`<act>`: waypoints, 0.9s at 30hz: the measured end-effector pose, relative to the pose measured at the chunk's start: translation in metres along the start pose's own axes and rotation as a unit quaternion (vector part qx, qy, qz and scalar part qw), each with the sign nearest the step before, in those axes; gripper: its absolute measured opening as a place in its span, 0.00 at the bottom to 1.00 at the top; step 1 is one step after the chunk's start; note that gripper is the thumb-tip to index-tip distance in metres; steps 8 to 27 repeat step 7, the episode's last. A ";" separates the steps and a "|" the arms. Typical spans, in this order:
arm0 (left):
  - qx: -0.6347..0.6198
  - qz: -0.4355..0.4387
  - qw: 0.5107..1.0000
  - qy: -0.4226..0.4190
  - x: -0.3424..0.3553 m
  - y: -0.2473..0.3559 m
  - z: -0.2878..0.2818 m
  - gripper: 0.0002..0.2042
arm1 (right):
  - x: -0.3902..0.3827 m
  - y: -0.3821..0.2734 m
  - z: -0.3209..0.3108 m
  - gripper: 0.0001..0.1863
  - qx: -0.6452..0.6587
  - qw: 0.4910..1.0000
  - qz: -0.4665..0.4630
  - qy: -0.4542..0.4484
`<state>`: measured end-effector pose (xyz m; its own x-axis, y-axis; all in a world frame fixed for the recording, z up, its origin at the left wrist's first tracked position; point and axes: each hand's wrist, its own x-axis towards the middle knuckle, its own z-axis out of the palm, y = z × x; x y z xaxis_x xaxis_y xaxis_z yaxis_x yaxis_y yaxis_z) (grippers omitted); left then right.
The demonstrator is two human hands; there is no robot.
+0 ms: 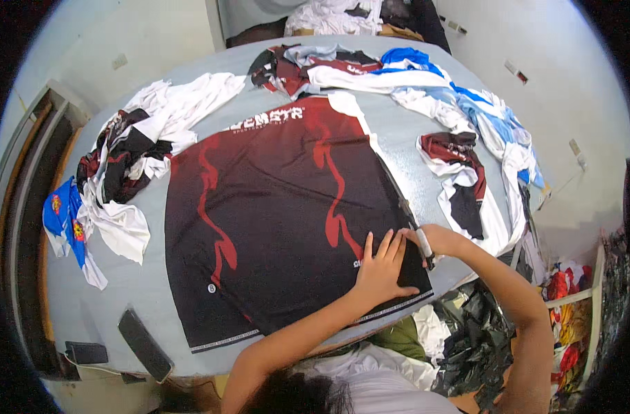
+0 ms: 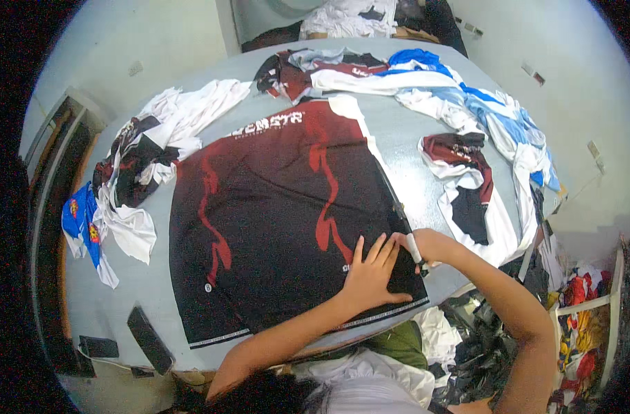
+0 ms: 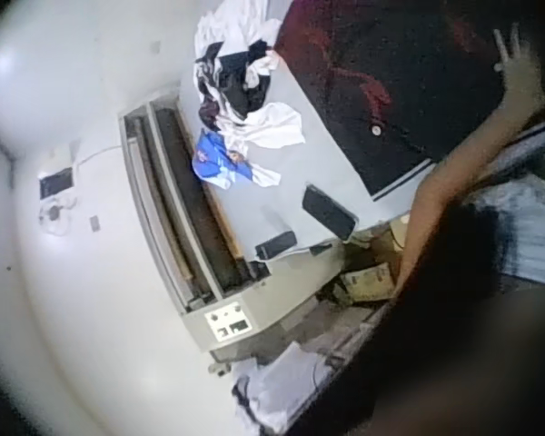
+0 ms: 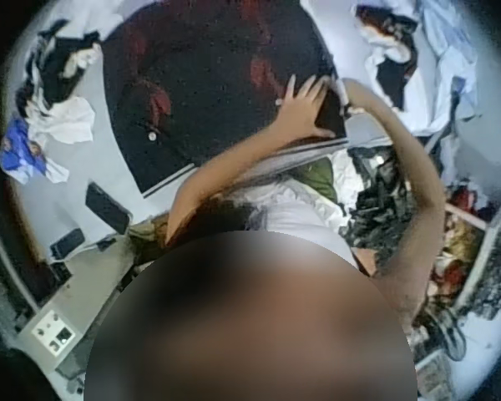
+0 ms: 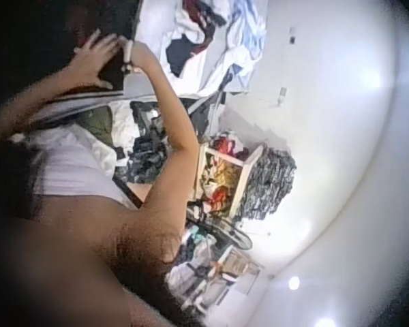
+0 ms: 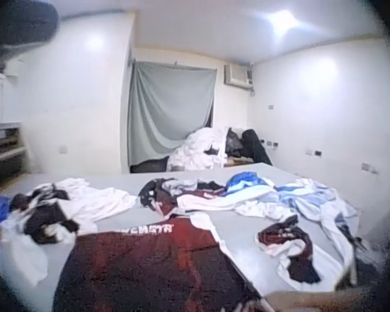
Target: Cutting and preparing sports jersey fabric panels with scissors.
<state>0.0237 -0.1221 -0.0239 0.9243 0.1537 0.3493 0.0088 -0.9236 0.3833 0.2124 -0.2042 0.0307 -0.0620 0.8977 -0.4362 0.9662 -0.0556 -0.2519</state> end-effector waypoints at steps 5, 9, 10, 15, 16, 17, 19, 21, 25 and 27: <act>0.021 -0.004 1.000 -0.003 0.000 0.002 -0.001 0.54 | 0.018 0.001 -0.015 0.44 0.328 0.932 0.151 -0.047; 0.025 -0.010 0.998 -0.056 0.000 0.001 -0.001 0.54 | 0.028 0.004 -0.018 0.43 0.330 0.925 0.186 -0.037; 0.025 -0.010 0.998 -0.056 0.000 0.001 -0.001 0.54 | 0.028 0.004 -0.018 0.43 0.330 0.925 0.186 -0.037; 0.025 -0.010 0.998 -0.056 0.000 0.001 -0.001 0.54 | 0.028 0.004 -0.018 0.43 0.330 0.925 0.186 -0.037; 0.025 -0.010 0.998 -0.056 0.000 0.001 -0.001 0.54 | 0.028 0.004 -0.018 0.43 0.330 0.925 0.186 -0.037; 0.025 -0.010 0.998 -0.056 0.000 0.001 -0.001 0.54 | 0.028 0.004 -0.018 0.43 0.330 0.925 0.186 -0.037; 0.025 -0.010 0.998 -0.056 0.000 0.001 -0.001 0.54 | 0.028 0.004 -0.018 0.43 0.330 0.925 0.186 -0.037; 0.025 -0.010 0.998 -0.056 0.000 0.001 -0.001 0.54 | 0.028 0.004 -0.018 0.43 0.330 0.925 0.186 -0.037; 0.025 -0.010 0.998 -0.056 0.000 0.001 -0.001 0.54 | 0.028 0.004 -0.018 0.43 0.330 0.925 0.186 -0.037; 0.025 -0.010 0.998 -0.056 0.000 0.001 -0.001 0.54 | 0.028 0.004 -0.018 0.43 0.330 0.925 0.186 -0.037</act>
